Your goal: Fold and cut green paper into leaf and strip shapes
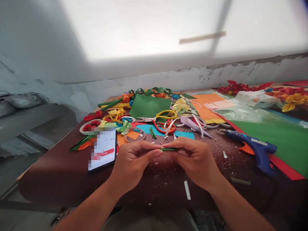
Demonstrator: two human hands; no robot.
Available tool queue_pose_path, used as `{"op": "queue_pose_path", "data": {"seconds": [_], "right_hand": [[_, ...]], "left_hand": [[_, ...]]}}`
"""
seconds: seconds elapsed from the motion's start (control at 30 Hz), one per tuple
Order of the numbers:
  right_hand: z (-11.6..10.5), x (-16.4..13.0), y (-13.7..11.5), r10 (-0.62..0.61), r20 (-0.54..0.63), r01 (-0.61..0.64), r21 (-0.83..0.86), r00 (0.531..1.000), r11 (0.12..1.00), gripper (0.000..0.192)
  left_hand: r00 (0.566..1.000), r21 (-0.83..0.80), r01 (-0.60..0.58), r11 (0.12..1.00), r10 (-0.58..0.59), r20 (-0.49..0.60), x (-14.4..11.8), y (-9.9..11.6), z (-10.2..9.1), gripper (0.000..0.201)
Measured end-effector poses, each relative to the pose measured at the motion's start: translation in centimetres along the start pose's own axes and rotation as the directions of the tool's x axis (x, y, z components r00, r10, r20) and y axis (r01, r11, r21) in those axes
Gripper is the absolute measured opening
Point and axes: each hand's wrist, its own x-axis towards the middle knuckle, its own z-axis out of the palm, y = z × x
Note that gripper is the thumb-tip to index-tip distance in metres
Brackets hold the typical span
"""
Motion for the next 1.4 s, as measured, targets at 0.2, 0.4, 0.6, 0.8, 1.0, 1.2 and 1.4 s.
{"op": "queue_pose_path", "data": {"seconds": [0.2, 0.4, 0.6, 0.8, 1.0, 1.2, 1.4], "right_hand": [[0.16, 0.41, 0.34, 0.155, 0.004, -0.154, 0.134, 0.988, 0.979, 0.011], [0.09, 0.59, -0.19, 0.329, 0.055, -0.333, 0.204, 0.943, 0.921, 0.023], [0.27, 0.78, -0.01, 0.359, -0.002, -0.351, 0.201, 0.933, 0.915, 0.031], [0.34, 0.63, -0.13, 0.355, 0.07, -0.361, 0.237, 0.932, 0.902, 0.029], [0.06, 0.57, 0.06, 0.397, 0.032, -0.387, 0.313, 0.917, 0.867, 0.027], [-0.21, 0.78, 0.31, 0.43, 0.088, -0.431, 0.368, 0.898, 0.824, 0.027], [-0.2, 0.78, 0.53, 0.42, 0.08, -0.413, 0.419, 0.904, 0.809, 0.028]], "left_hand": [[0.998, -0.184, 0.06, 0.981, -0.063, -0.008, 0.09, -0.4, 0.08, 0.015], [0.998, -0.097, 0.034, 0.995, -0.028, 0.063, -0.22, -0.91, -0.12, 0.015], [0.988, -0.125, 0.085, 0.988, -0.068, 0.136, -0.35, -0.87, -0.07, 0.023], [0.995, -0.163, 0.063, 0.985, -0.05, 0.085, -0.26, -0.99, -0.07, 0.015], [0.992, -0.128, 0.098, 0.987, -0.087, 0.089, -0.33, -0.42, 0.2, 0.021], [0.989, -0.185, 0.137, 0.973, -0.125, 0.077, -0.46, -0.09, 0.3, 0.032], [0.989, -0.169, 0.102, 0.98, -0.083, 0.121, -0.23, -0.49, -0.06, 0.03]]}}
